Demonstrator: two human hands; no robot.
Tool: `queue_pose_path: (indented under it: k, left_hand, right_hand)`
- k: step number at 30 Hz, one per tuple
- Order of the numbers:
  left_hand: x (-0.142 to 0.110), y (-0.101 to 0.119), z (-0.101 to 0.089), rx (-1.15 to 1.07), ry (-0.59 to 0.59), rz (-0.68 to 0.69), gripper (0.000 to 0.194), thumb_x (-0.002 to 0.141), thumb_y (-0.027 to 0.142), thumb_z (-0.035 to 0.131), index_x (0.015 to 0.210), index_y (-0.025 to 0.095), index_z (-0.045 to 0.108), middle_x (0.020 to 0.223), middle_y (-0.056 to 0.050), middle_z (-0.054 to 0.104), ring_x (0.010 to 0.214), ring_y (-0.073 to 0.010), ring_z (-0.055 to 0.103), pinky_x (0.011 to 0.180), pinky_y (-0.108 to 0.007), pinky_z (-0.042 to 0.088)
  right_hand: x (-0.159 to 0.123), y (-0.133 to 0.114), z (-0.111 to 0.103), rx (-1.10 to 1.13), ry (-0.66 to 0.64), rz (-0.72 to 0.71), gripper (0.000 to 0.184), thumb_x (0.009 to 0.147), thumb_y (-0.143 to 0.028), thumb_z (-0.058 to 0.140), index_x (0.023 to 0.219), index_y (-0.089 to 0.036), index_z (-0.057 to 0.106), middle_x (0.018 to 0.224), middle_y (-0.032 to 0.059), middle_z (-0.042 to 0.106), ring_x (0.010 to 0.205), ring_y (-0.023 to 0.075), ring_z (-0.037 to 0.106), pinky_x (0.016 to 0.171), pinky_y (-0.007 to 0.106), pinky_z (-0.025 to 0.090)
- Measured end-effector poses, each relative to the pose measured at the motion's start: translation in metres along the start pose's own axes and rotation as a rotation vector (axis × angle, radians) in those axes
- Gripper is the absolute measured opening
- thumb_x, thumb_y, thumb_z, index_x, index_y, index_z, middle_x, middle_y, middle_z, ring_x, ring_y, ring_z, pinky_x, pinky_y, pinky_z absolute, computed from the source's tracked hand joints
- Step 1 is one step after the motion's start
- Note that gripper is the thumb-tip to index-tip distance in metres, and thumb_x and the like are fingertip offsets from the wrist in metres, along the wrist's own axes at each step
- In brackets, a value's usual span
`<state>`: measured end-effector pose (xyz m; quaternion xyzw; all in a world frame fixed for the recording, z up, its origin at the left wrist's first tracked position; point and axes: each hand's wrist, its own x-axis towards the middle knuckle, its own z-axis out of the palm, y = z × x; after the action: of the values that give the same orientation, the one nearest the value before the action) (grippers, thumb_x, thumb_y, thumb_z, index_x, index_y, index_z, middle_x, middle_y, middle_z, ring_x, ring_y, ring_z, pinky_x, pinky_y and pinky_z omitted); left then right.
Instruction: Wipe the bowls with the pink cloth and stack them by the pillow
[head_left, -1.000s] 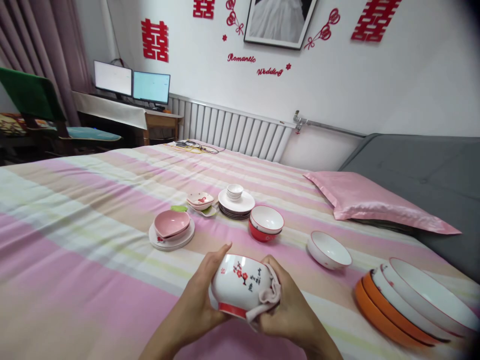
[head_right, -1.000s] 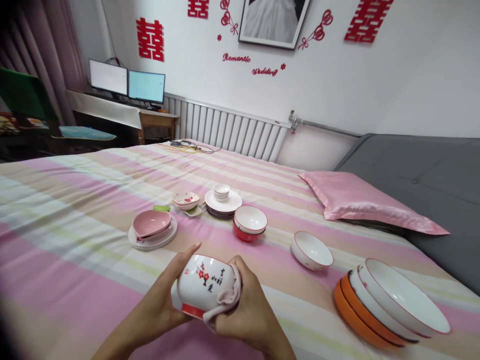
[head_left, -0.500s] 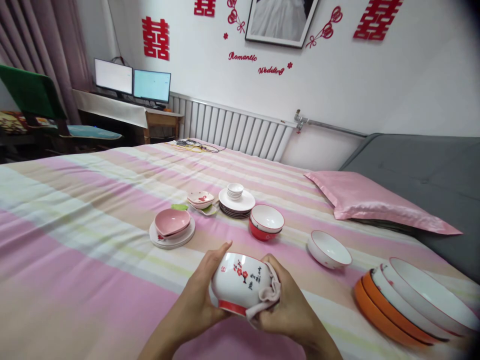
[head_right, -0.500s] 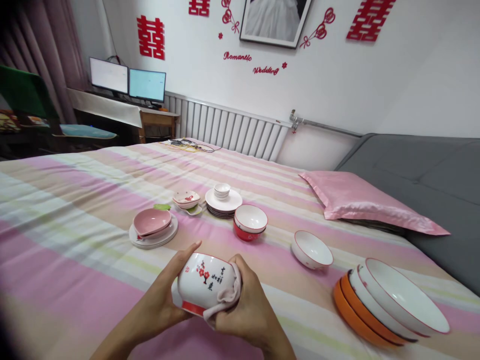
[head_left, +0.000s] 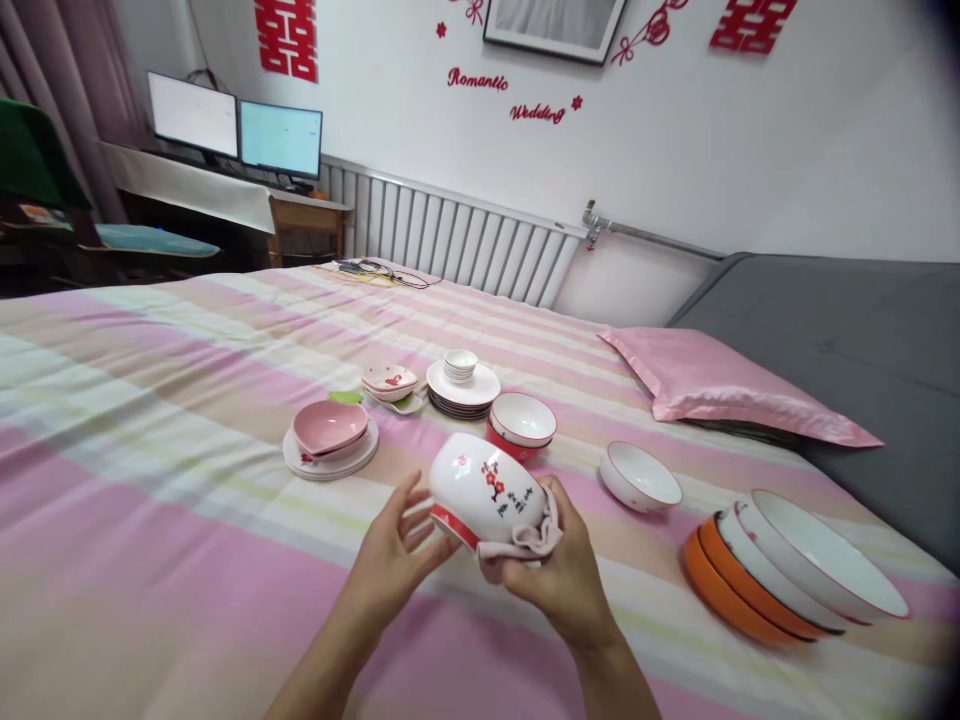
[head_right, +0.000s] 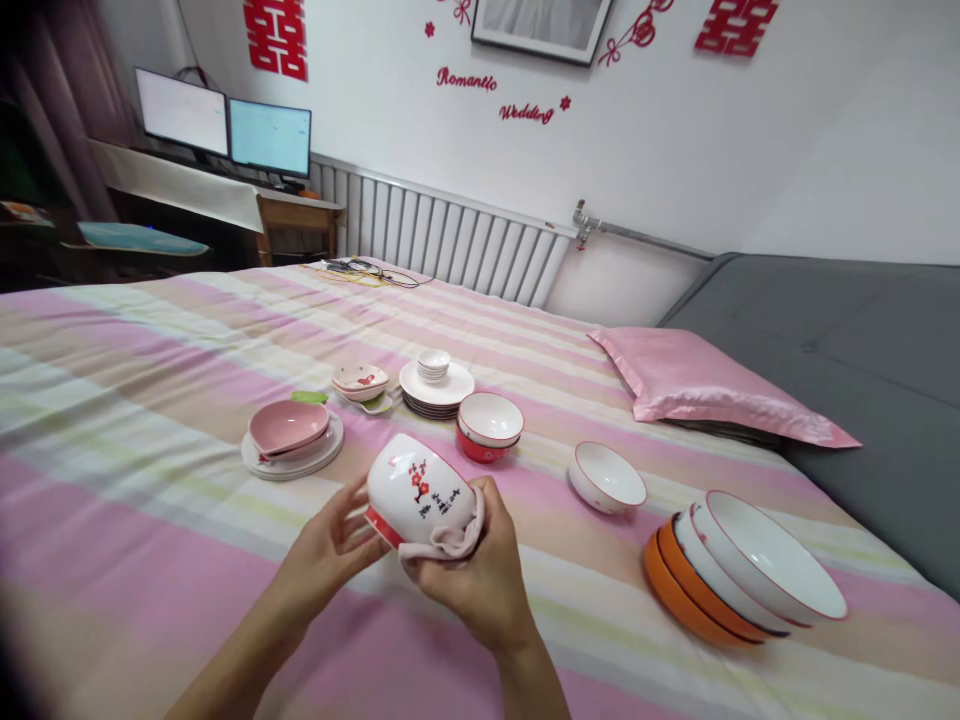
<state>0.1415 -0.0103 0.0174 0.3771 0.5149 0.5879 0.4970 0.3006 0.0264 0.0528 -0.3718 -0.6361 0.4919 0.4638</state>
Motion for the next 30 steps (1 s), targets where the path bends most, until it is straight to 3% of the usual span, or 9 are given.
queue_pose_path:
  k: [4,7,10,12,15,18,23,30]
  left_hand:
    - [-0.007,0.012,-0.001,-0.307,-0.272,-0.164,0.050,0.073,0.027,0.068,0.121,0.019,0.056,0.118,-0.010,0.063,0.114,-0.0270,0.054,0.100,-0.039,0.038]
    - [-0.010,0.017,-0.004,-0.536,-0.313,-0.214,0.033,0.079,0.032,0.062,0.109,0.017,0.063,0.111,-0.010,0.066,0.106,-0.0257,0.059,0.094,-0.038,0.043]
    - [-0.010,0.017,-0.005,-0.677,-0.281,-0.306,0.046,0.082,0.050,0.052,0.108,0.014,0.061,0.102,-0.013,0.068,0.095,-0.0266,0.062,0.081,-0.039,0.049]
    - [-0.009,0.017,-0.005,-0.697,-0.258,-0.365,0.055,0.080,0.058,0.050,0.110,0.012,0.060,0.094,-0.013,0.069,0.084,-0.0252,0.064,0.070,-0.037,0.051]
    - [-0.008,0.016,-0.004,-0.656,-0.147,-0.379,0.044,0.080,0.047,0.057,0.104,0.011,0.061,0.078,-0.008,0.068,0.065,-0.0181,0.061,0.059,-0.031,0.050]
    - [-0.009,0.015,-0.002,-0.605,-0.041,-0.297,0.026,0.075,0.027,0.064,0.096,0.012,0.062,0.071,-0.003,0.065,0.062,-0.0143,0.058,0.060,-0.028,0.049]
    - [-0.012,0.014,0.000,-0.541,0.004,-0.171,0.036,0.069,0.020,0.065,0.104,0.015,0.060,0.078,-0.002,0.066,0.063,-0.0146,0.057,0.059,-0.028,0.049]
    - [-0.009,0.011,-0.002,-0.375,0.049,-0.083,0.063,0.069,0.022,0.062,0.130,0.020,0.044,0.109,-0.006,0.066,0.094,-0.0230,0.061,0.072,-0.028,0.047]
  right_hand:
    - [-0.003,0.007,0.002,-0.167,0.091,-0.081,0.041,0.057,-0.020,0.070,0.081,-0.024,0.036,0.067,-0.0073,0.048,0.056,0.0107,0.048,0.048,0.021,0.040]
    - [-0.004,0.015,0.004,-0.467,0.113,-0.314,0.036,0.058,-0.017,0.067,0.080,-0.023,0.039,0.073,-0.0034,0.047,0.065,0.0141,0.048,0.057,0.026,0.041]
    - [-0.005,0.022,0.011,-0.704,0.034,-0.616,0.026,0.063,-0.017,0.062,0.081,-0.021,0.043,0.077,0.0002,0.048,0.071,0.0172,0.046,0.067,0.032,0.038]
    - [-0.006,0.024,0.016,-0.800,-0.063,-0.717,0.022,0.067,-0.014,0.057,0.085,-0.020,0.047,0.079,0.0019,0.051,0.074,0.0186,0.045,0.071,0.035,0.037]
    - [-0.008,0.021,0.018,-0.874,-0.185,-0.701,0.029,0.065,-0.005,0.049,0.091,-0.019,0.051,0.084,0.0034,0.055,0.082,0.0201,0.046,0.081,0.039,0.035]
    - [-0.010,0.012,0.014,-0.874,-0.277,-0.609,0.038,0.062,0.001,0.045,0.093,-0.020,0.053,0.089,0.0022,0.058,0.089,0.0197,0.049,0.096,0.045,0.027]
    - [-0.008,0.002,0.003,-0.793,-0.351,-0.530,0.044,0.068,0.007,0.046,0.096,-0.025,0.058,0.094,-0.0023,0.065,0.104,0.0185,0.051,0.106,0.048,0.014]
    - [-0.003,-0.006,-0.018,-0.501,-0.298,-0.535,0.037,0.076,-0.001,0.049,0.097,-0.027,0.065,0.094,0.0021,0.067,0.099,0.0189,0.058,0.091,0.039,0.043]
